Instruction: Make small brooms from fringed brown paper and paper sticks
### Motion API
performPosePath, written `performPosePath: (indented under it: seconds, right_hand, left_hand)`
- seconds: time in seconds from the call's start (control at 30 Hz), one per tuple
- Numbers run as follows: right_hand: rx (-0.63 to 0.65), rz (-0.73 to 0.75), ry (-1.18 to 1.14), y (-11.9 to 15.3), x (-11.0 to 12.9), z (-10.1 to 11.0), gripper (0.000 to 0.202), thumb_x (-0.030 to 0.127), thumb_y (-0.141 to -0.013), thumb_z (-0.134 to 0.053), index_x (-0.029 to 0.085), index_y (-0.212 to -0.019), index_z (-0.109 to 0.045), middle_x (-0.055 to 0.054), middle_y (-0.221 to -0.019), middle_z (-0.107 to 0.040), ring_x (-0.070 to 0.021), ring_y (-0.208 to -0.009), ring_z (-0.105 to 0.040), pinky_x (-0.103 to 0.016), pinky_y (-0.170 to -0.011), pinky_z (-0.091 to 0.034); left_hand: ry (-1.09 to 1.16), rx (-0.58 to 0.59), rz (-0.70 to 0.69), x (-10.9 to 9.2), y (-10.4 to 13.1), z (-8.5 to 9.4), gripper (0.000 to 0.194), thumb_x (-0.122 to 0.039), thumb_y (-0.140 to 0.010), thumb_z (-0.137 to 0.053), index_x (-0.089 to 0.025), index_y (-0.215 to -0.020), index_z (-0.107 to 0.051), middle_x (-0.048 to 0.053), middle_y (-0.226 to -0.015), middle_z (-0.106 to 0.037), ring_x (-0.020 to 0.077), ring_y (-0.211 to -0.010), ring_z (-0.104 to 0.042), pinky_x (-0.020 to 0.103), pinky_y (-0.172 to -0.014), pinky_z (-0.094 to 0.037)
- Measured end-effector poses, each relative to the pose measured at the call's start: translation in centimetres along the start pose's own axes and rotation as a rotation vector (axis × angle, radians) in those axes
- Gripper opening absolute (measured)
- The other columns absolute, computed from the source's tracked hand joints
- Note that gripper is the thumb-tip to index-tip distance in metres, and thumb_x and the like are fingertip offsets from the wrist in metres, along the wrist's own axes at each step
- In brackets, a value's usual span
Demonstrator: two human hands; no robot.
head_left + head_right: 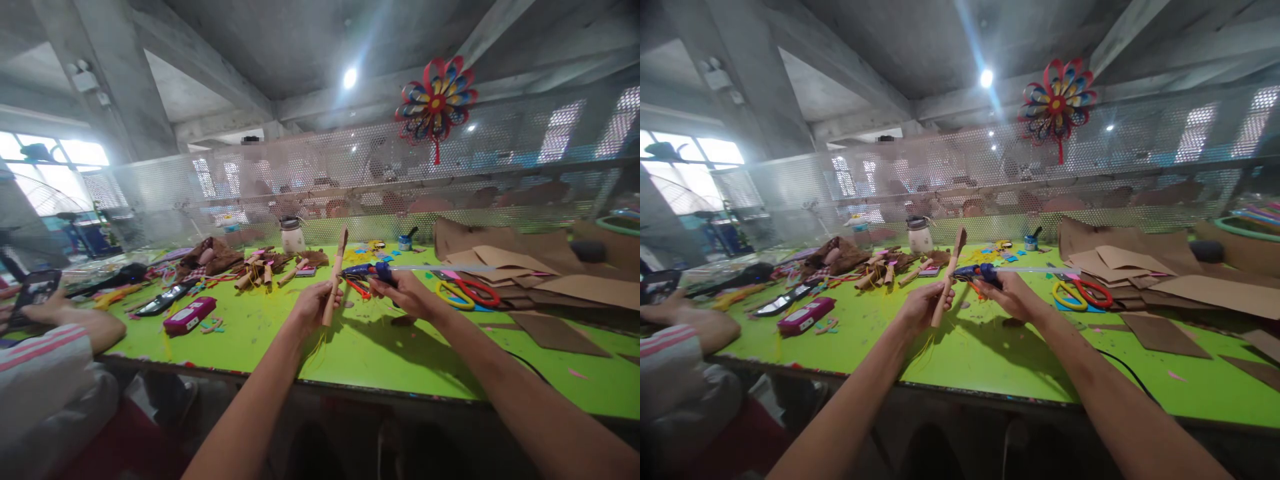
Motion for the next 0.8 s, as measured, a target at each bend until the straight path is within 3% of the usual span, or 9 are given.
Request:
performPosePath:
  seconds: [0.3,0.53,0.8]
  right_hand:
    - [-0.031,0.038,0.092,0.09,1.08,0.27,0.037,0.047,-0.085,-0.045,0.015,-0.070,-0.058,-0.001,-0.059,-0.050,-0.0118,-0.054,-0.040,-0.025,-0.052,-0.032]
    - [-0.030,0.004,0.064,0.11,0.47,0.11,0.039,0.047,-0.085,-0.046,0.015,-0.063,-0.054,-0.002,-0.056,-0.052,-0.0118,-0.052,-0.044,-0.025,-0.049,-0.034]
    - [-0.011,0.012,-0.001,0.08,0.67,-0.05,0.037,0.045,-0.085,-0.045,0.014,-0.069,-0.056,-0.003,-0.058,-0.053,-0.0111,-0.053,-0.045,-0.024,-0.051,-0.038]
  left_hand:
    - [-0.028,-0.025,-0.012,-0.10,0.12,0.08,0.014,-0.014,-0.084,-0.045,-0.008,-0.083,-0.058,0.008,-0.068,-0.058,0.0098,-0.054,-0.055,0.018,-0.050,-0.046]
    - [-0.036,-0.026,-0.006,-0.16,0.27,-0.15,0.015,-0.013,-0.084,-0.044,-0.008,-0.087,-0.058,0.007,-0.067,-0.057,0.0096,-0.053,-0.054,0.018,-0.051,-0.046]
    - [-0.036,-0.032,0.001,-0.04,0.25,-0.06,0.015,-0.012,-0.084,-0.043,-0.007,-0.086,-0.057,0.007,-0.066,-0.058,0.0098,-0.053,-0.053,0.019,-0.051,-0.045]
Point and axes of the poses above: each hand's wrist, its own y-axis away from the middle knuckle, its own z-axis out of the back of the hand, x = y × z, the point moved 10 cm from there along -y, towards the middle knuckle
